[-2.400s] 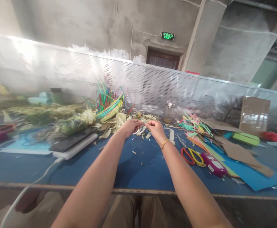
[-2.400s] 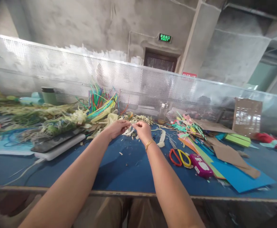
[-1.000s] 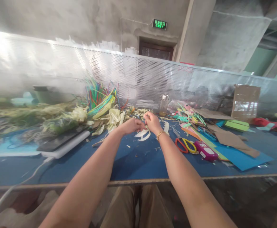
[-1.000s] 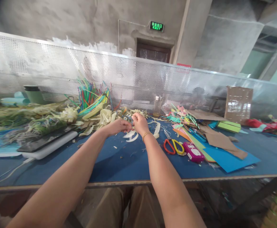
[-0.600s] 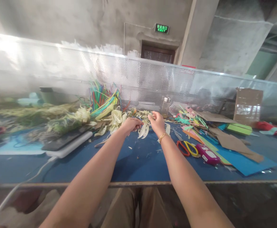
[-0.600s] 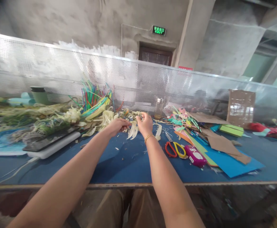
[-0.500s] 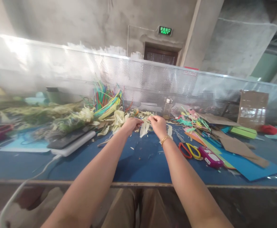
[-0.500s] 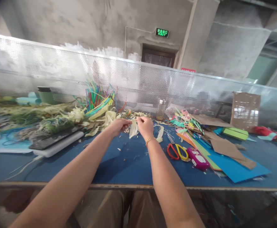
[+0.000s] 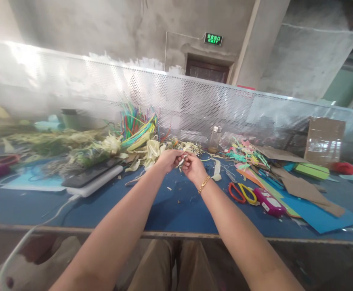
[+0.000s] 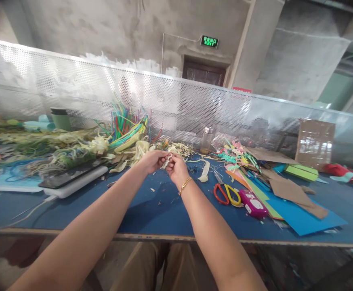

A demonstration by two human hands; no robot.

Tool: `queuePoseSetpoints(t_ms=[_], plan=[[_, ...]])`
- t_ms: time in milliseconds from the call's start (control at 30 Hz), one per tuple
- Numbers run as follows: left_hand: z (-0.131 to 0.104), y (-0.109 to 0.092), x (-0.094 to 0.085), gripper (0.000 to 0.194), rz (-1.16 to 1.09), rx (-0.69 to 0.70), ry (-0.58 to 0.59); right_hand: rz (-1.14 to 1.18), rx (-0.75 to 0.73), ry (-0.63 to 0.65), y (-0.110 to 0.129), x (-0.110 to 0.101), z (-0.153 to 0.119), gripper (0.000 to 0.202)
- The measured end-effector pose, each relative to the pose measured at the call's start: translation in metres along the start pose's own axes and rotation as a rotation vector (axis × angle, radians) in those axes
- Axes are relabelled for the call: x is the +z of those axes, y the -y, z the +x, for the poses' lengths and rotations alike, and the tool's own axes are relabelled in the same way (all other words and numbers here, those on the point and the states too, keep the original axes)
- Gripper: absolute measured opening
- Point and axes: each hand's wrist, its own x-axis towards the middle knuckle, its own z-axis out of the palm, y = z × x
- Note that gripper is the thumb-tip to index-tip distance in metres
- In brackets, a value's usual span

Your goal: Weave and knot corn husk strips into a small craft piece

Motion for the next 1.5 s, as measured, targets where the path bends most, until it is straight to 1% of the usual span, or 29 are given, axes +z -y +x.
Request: queuePoseSetpoints(t_ms=[133, 233, 300, 400, 467, 567, 667, 800, 867, 933, 1000, 1100, 1233, 1333, 1500], plan=[[-0.003, -0.002, 0.003, 0.007, -0.018, -0.049, 0.052, -0.010, -0.021, 0.008, 0.001, -0.002, 0.002, 0.013], [-0.005, -0.003, 0.004, 0.013, -0.004, -0.082, 0.104, -0.056, -0.024, 0.021, 0.002, -0.004, 0.004, 0.011], [-0.007, -0.004, 0.004, 0.015, -0.004, -0.088, 0.136, -0.137, -0.047, 0.033, 0.003, -0.005, 0.004, 0.008], [-0.009, -0.007, 0.002, 0.013, -0.009, -0.079, 0.169, -0.330, -0.110, 0.049, 0.004, -0.006, 0.003, 0.006], [-0.010, -0.010, -0.001, 0.011, 0.002, -0.078, 0.178, -0.445, -0.161, 0.051, 0.005, -0.007, 0.004, 0.010], [-0.011, -0.013, -0.004, 0.009, 0.016, -0.079, 0.182, -0.527, -0.207, 0.086, 0.006, -0.011, 0.005, 0.017], [-0.011, -0.014, -0.007, 0.009, 0.009, -0.087, 0.208, -0.549, -0.204, 0.095, 0.007, -0.014, 0.007, 0.022], [-0.011, -0.014, -0.008, 0.010, 0.009, -0.077, 0.233, -0.513, -0.173, 0.125, 0.008, -0.016, 0.009, 0.027], [-0.012, -0.014, -0.008, 0.011, 0.024, -0.055, 0.251, -0.487, -0.152, 0.112, 0.008, -0.015, 0.008, 0.028], [-0.012, -0.014, -0.007, 0.011, 0.047, -0.034, 0.265, -0.472, -0.134, 0.069, 0.008, -0.015, 0.008, 0.026], [-0.012, -0.013, -0.007, 0.009, 0.090, -0.014, 0.242, -0.477, -0.131, 0.013, 0.009, -0.014, 0.007, 0.023], [-0.011, -0.010, -0.006, 0.006, 0.161, 0.024, 0.165, -0.515, -0.153, -0.067, 0.009, -0.012, 0.006, 0.018], [-0.007, -0.006, -0.007, 0.009, 0.186, 0.066, 0.132, -0.600, -0.200, -0.112, 0.007, -0.012, 0.007, 0.012], [-0.005, -0.005, -0.007, 0.008, 0.186, 0.100, 0.107, -0.718, -0.280, -0.128, 0.006, -0.015, 0.009, 0.005], [-0.005, -0.007, -0.006, 0.009, 0.182, 0.172, 0.014, -1.020, -0.434, -0.114, 0.010, -0.021, 0.011, 0.010]])
